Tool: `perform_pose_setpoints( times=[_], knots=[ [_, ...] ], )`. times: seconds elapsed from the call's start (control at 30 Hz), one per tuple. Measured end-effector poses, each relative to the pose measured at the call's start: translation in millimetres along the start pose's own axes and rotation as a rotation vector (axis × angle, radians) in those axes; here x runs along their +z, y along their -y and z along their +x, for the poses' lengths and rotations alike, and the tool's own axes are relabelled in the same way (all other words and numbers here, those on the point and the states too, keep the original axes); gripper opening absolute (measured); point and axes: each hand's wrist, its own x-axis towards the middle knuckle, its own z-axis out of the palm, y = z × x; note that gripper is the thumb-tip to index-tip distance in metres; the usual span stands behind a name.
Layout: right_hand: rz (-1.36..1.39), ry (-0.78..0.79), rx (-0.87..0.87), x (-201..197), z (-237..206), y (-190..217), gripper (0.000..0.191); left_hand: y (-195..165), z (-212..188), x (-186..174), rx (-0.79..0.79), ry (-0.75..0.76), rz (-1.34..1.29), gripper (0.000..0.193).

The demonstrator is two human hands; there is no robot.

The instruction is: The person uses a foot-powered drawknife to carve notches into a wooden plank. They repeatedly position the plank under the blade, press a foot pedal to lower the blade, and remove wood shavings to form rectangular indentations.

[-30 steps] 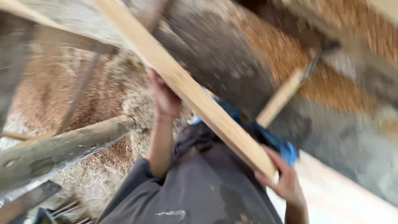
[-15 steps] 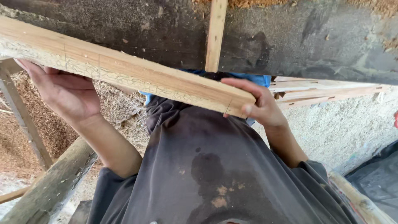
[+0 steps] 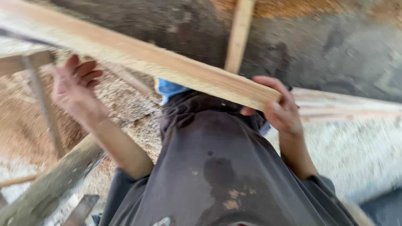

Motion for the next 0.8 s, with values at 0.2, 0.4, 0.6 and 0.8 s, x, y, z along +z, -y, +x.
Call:
perform_pose_setpoints(
  times=[0.2,0.4,0.6,0.8],
  knots=[
    [0.182,-0.017,-0.053,-12.8,12.6,-16.0,0.074,-43.2,-2.5,15.3,0.427,0.118,0.253,0.047],
    [0.464,-0.066,0.105,-22.1,21.3,-12.3,0.075,-72.1,-44.0,90.0,1.036,0.393,0.502,0.05],
    [0.454,-0.176,0.149,-0.2,30.2,2.4,0.075,-92.6,-62.3,154.6,1.277,0.751,0.697,0.09],
    [0.254,-0.068,0.093,-11.0,18.4,1.8,0.068,-90.5,-34.8,182.9,1.2,0.882,0.704,0.081]
  ],
)
